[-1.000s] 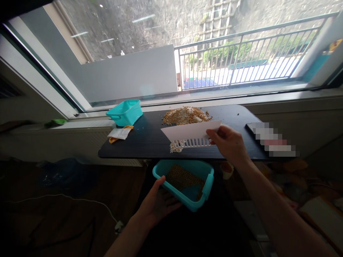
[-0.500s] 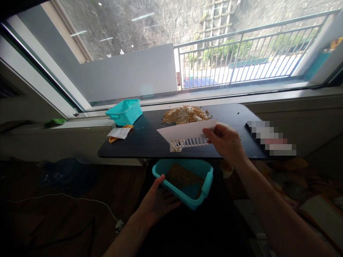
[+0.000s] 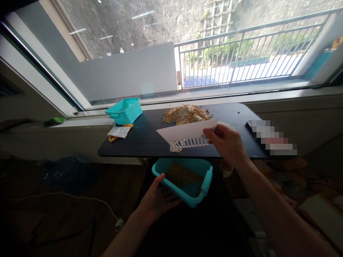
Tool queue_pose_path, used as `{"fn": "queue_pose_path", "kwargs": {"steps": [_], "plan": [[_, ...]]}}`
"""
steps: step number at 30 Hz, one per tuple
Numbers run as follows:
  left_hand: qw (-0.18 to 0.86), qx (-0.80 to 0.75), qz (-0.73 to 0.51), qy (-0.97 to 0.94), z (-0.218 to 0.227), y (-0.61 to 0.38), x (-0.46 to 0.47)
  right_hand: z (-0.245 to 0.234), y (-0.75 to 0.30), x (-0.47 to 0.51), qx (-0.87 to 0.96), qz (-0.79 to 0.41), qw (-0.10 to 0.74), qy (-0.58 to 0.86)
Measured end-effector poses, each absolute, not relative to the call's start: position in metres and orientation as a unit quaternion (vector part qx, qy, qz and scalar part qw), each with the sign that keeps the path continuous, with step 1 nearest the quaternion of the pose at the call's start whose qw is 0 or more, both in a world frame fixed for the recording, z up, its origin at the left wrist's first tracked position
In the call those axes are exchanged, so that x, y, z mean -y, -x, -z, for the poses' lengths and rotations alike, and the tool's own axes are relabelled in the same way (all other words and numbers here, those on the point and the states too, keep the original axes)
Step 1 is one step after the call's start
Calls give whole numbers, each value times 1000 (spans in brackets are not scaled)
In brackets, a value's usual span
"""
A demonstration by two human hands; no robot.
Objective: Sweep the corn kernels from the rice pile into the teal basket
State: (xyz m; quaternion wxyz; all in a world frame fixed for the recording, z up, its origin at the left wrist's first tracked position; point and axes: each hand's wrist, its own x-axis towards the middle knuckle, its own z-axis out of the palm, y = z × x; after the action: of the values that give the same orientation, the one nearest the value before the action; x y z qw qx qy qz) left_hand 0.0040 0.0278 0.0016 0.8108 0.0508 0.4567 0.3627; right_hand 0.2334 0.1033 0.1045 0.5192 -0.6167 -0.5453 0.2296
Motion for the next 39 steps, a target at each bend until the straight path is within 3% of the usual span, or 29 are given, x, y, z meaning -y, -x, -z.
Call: {"fn": "queue_pose_path", "kwargs": {"steps": [22, 39], "plan": [[805, -464, -366, -47, -5, -5, -27, -102, -237, -99, 589, -225, 483, 607], [809, -460, -363, -50, -1, -4, -28, -105, -245, -98, 529, -240, 524, 623]]}}
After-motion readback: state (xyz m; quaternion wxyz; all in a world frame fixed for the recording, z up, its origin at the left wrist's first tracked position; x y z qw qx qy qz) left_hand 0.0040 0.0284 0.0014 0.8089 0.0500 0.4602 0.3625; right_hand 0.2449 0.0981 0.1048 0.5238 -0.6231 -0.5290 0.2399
